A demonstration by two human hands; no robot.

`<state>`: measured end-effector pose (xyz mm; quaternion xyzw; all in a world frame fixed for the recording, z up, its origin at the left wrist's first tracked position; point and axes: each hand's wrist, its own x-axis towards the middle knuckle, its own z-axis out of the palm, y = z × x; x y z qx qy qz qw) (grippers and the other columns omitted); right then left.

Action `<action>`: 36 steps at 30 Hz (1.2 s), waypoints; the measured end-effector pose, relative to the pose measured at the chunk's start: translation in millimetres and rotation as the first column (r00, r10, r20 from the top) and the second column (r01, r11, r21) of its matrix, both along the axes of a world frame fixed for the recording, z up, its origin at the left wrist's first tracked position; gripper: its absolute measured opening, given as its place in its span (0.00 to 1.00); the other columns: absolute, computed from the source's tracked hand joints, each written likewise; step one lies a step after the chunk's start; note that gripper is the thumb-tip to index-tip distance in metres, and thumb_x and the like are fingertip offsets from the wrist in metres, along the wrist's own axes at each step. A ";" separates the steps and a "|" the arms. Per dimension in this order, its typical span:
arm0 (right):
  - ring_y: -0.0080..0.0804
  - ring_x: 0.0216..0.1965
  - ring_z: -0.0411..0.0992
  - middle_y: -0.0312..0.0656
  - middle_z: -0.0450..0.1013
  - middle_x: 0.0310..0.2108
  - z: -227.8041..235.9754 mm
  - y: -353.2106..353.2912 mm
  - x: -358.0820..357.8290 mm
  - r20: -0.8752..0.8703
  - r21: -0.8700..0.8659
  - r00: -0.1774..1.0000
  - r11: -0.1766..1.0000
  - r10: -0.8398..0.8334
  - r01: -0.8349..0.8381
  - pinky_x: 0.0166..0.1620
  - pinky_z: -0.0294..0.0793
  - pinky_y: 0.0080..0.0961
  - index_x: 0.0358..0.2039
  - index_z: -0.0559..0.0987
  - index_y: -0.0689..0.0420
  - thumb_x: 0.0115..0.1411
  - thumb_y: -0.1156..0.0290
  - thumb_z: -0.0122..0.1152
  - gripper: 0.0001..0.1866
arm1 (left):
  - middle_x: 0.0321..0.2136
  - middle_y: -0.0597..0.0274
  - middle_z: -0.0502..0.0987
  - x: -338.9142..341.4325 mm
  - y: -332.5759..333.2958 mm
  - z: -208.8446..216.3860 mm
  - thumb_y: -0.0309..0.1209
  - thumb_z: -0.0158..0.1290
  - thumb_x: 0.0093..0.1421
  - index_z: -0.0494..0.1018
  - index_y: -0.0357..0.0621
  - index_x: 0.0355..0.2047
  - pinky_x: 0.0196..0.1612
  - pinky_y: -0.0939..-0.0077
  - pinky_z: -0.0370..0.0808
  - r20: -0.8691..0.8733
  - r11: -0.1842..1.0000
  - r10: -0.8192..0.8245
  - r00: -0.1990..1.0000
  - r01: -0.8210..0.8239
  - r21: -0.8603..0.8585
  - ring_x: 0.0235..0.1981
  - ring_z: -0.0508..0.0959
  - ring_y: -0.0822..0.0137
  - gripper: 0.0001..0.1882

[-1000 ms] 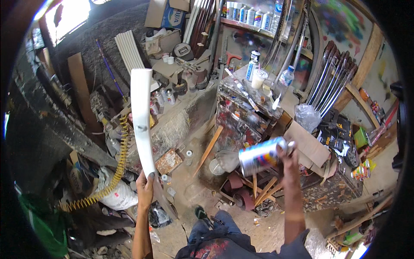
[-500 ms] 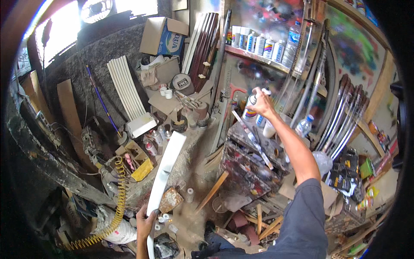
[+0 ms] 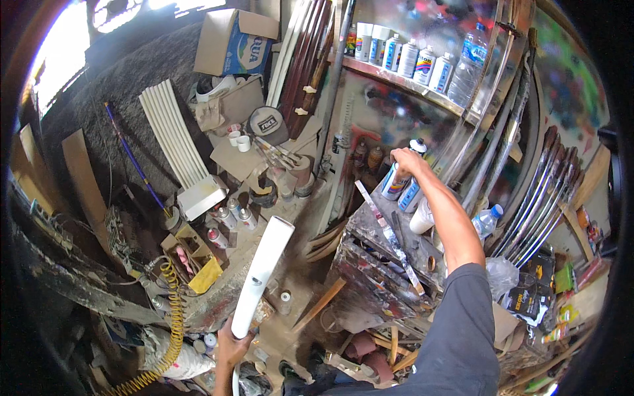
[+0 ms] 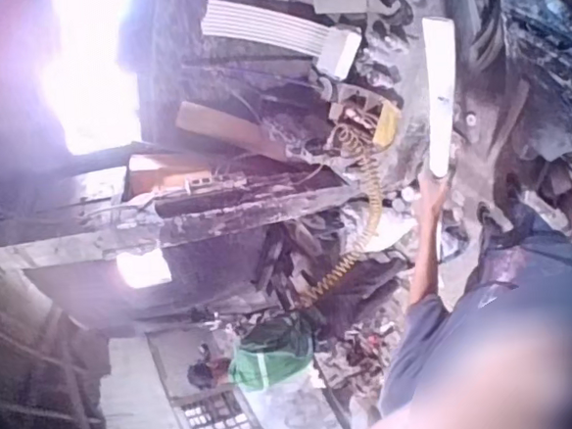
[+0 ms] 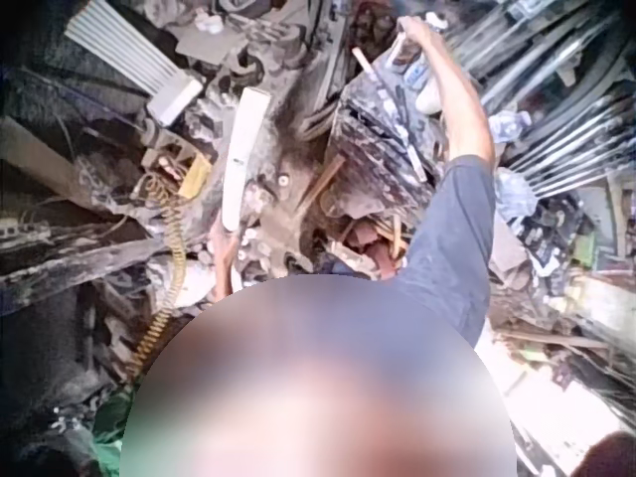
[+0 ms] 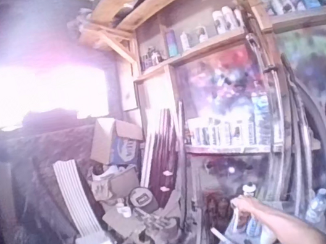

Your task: The person applies glue to a white cylindrical object and attaches a small metal piece, then sprays it with a silver aerosol can. The person handles the object repeatedly, adjusting the attachment and inspecting the surface.

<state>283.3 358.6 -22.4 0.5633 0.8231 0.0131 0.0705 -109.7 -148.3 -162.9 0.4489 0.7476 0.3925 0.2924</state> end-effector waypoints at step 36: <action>0.52 0.27 0.77 0.55 0.74 0.23 -50.4 -258.5 -84.3 -0.530 0.277 0.847 0.935 -0.043 0.221 0.30 0.74 0.48 0.42 0.66 0.64 0.58 0.79 0.47 0.11 | 0.31 0.51 0.71 -12.2 87.5 -53.6 0.27 0.56 0.56 0.61 0.34 0.44 0.40 0.62 0.70 -0.037 0.964 -0.189 0.981 0.192 0.186 0.34 0.72 0.60 0.20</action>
